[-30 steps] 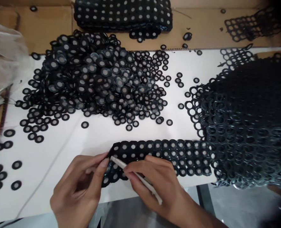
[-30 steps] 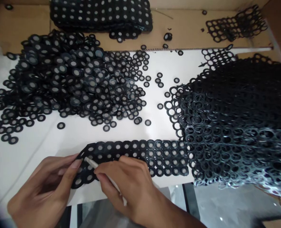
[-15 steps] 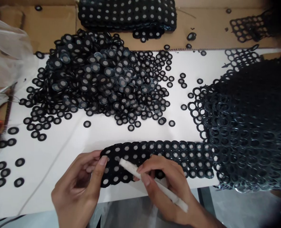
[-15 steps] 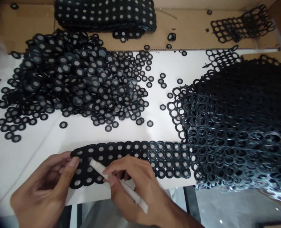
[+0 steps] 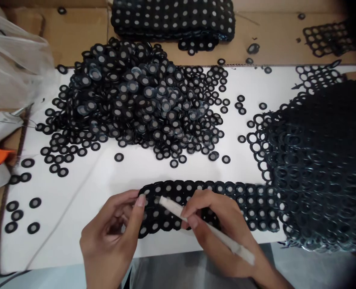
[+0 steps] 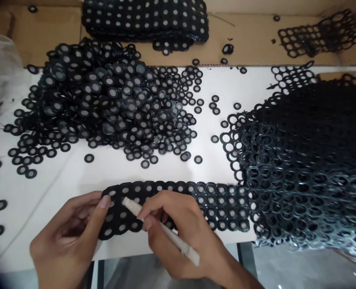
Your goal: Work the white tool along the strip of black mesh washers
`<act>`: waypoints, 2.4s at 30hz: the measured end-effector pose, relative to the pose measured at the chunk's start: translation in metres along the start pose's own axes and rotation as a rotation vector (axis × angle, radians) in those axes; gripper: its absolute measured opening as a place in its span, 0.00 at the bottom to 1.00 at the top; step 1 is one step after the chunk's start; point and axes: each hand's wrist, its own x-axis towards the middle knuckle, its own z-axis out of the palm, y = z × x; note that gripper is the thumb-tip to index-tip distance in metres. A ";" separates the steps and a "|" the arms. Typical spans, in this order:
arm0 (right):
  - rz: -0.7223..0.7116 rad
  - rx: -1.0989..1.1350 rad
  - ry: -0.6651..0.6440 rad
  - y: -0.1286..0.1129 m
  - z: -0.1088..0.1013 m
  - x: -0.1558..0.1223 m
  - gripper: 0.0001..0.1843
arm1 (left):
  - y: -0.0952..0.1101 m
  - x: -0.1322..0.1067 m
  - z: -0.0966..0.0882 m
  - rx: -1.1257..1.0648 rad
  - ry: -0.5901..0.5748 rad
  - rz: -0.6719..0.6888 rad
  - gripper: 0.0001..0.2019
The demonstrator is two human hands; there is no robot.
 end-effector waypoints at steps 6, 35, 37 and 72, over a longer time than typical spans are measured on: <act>0.016 0.002 -0.004 0.004 0.000 0.005 0.16 | 0.000 -0.002 0.001 -0.015 0.000 -0.015 0.11; -0.071 -0.139 -0.022 0.000 0.004 0.010 0.16 | 0.002 -0.001 -0.002 -0.047 -0.016 0.086 0.03; -0.072 -0.174 -0.014 -0.001 0.004 0.009 0.15 | 0.002 -0.001 -0.002 -0.041 -0.024 0.108 0.03; -0.055 -0.057 -0.022 0.001 0.003 0.006 0.19 | 0.001 -0.002 -0.001 -0.070 -0.013 0.109 0.02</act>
